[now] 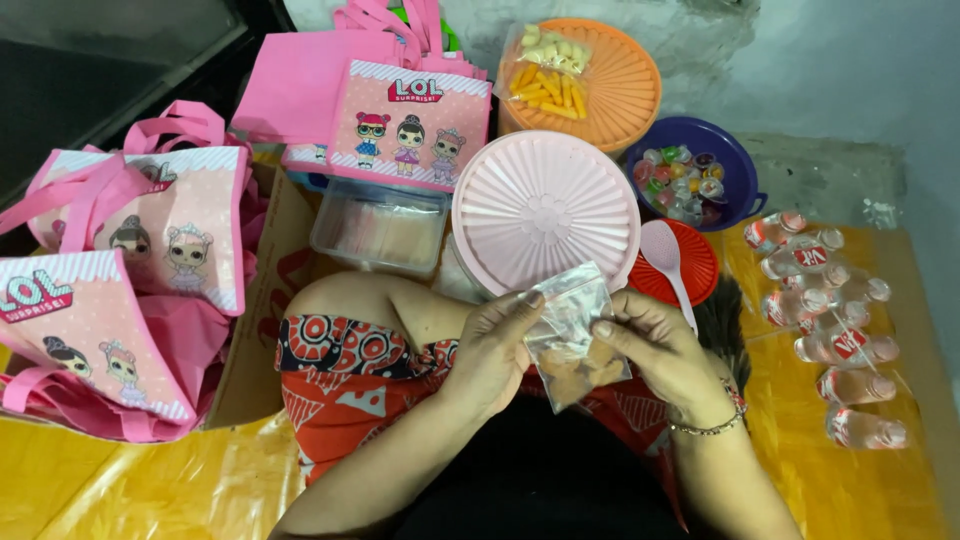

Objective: Packing individual cookies into small plastic bags using a pink scoop.

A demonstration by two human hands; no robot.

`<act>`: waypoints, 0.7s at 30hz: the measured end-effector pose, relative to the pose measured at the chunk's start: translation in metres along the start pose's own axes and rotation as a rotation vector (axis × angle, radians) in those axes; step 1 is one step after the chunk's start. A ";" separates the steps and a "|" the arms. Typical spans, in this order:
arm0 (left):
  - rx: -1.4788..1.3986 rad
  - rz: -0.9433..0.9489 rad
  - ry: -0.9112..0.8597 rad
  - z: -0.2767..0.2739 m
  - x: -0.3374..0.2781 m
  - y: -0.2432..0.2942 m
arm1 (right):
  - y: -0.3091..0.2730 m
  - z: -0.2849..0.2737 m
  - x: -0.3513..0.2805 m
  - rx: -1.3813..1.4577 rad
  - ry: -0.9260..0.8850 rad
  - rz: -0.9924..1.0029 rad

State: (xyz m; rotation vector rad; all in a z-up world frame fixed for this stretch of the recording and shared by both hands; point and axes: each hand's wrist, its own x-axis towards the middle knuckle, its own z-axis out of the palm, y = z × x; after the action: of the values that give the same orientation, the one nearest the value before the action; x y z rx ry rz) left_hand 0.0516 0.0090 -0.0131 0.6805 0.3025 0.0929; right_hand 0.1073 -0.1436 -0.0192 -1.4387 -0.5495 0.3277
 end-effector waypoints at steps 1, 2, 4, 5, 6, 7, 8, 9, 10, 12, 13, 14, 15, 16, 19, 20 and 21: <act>-0.021 -0.019 0.000 0.002 0.001 0.000 | 0.001 0.000 0.002 0.020 0.034 0.031; -0.042 -0.038 -0.001 0.003 0.003 0.001 | 0.002 0.001 0.004 0.039 0.067 0.063; -0.023 -0.044 -0.013 0.003 0.004 0.009 | 0.002 -0.005 0.013 0.035 0.095 0.080; -0.003 -0.050 -0.024 0.003 0.005 0.013 | 0.002 -0.007 0.018 0.031 0.122 0.097; -0.002 -0.048 -0.026 0.001 0.006 0.016 | -0.004 -0.016 0.026 0.031 0.123 0.094; 0.001 0.015 -0.092 -0.002 0.007 0.019 | -0.009 -0.025 0.033 -0.010 0.163 0.129; 0.005 0.079 -0.159 -0.004 0.009 0.021 | -0.014 -0.034 0.041 -0.050 0.202 0.164; 0.008 0.078 -0.161 -0.010 0.011 0.024 | -0.025 -0.044 0.056 -0.048 0.205 0.162; 0.035 0.099 -0.221 -0.016 0.013 0.026 | -0.035 -0.055 0.071 -0.160 0.170 0.170; 0.063 0.112 -0.283 -0.024 0.016 0.029 | -0.064 -0.058 0.100 -0.269 0.139 0.182; 0.082 0.117 -0.253 -0.026 0.017 0.031 | -0.084 -0.050 0.116 -0.365 0.245 0.289; 0.101 0.123 -0.224 -0.028 0.018 0.033 | -0.103 -0.042 0.133 -0.460 0.348 0.399; 0.104 0.127 -0.222 -0.031 0.021 0.033 | -0.075 -0.074 0.158 -0.457 0.345 0.396; 0.110 0.090 -0.167 -0.034 0.023 0.033 | -0.046 -0.105 0.183 -0.371 0.261 0.247; 0.108 0.069 -0.086 -0.044 0.027 0.034 | -0.002 -0.142 0.242 -0.343 0.163 0.128; 0.099 0.075 -0.070 -0.048 0.029 0.034 | 0.006 -0.146 0.258 -0.409 0.163 0.157; 0.102 0.083 -0.068 -0.053 0.030 0.035 | 0.010 -0.140 0.267 -0.405 0.158 0.151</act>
State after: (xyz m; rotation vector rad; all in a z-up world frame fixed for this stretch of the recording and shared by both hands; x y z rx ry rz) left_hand 0.0649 0.0737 -0.0371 0.7960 0.2146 0.1341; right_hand 0.4070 -0.1188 0.0076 -1.8859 -0.3916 0.2257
